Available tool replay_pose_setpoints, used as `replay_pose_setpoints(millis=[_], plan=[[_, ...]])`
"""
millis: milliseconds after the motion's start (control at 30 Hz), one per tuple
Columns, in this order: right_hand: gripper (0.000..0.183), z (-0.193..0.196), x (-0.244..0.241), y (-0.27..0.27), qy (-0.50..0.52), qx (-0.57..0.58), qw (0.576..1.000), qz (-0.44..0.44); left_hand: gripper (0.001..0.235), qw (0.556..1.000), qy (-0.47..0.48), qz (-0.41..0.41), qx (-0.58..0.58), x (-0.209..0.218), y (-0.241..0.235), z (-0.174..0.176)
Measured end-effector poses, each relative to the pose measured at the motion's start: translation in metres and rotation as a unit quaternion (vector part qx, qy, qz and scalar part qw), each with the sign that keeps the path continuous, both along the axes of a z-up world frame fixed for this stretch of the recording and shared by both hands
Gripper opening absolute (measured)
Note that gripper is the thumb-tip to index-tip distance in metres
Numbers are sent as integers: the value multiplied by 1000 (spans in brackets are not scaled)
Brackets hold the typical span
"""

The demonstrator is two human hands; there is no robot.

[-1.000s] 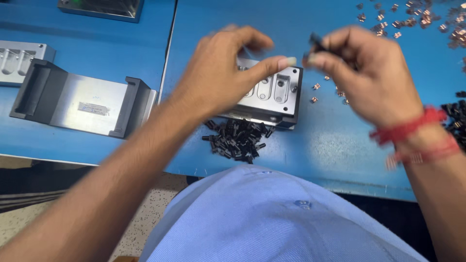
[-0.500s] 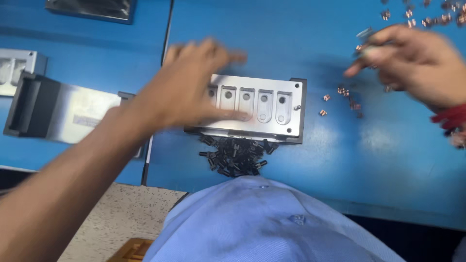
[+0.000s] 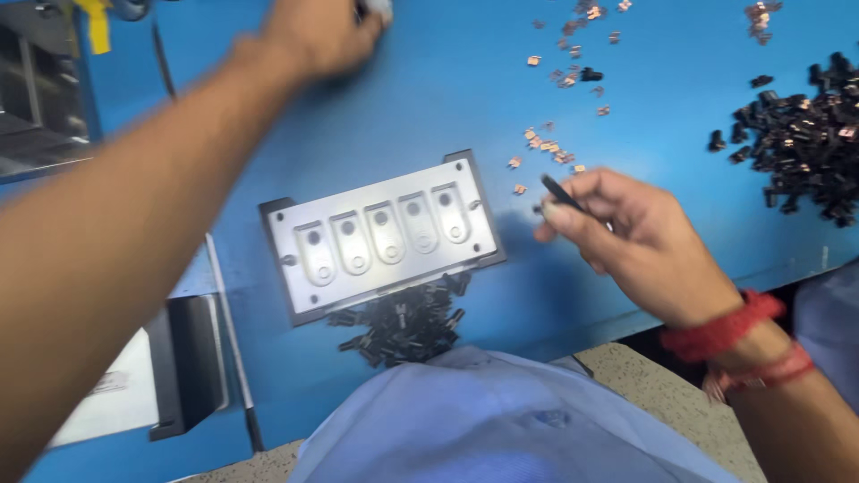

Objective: The person uses tweezers to pick up small black and copper-colored components and places them into slots on a metal fixture. The person repeatedly picks components from piles on the table and inserts them into the fixture, then removes the fixture and places it aside.

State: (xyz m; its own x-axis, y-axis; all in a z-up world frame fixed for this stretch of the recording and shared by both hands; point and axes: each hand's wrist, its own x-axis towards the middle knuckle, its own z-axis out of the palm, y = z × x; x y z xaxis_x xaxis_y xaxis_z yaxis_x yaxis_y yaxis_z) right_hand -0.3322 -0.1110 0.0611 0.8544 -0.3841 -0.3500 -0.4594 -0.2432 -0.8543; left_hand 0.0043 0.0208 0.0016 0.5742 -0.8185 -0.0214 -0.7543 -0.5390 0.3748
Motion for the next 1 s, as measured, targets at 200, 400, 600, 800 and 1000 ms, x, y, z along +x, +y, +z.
replay_pose_setpoints(millis=[200, 400, 600, 800, 1000], plan=[[19, 10, -5, 25, 4, -61, 998, -12, 32, 993, -21, -6, -115, -35, 45, -20], [16, 43, 27, 36, -99, -87, 991, -32, 28, 945, 133, 54, -293, -95, 53, 39], [15, 65, 34, 41, -136, -101, 986, -11, 32, 900, 197, 78, -380, -165, 57, 66], [19, 28, 27, 26, -127, 22, 992, 13, 34, 905, 243, 95, -336, -232, 69, 83], [14, 27, -22, 26, -202, -171, 951, 159, 30, 874, 283, 201, -339, -260, 76, 79]])
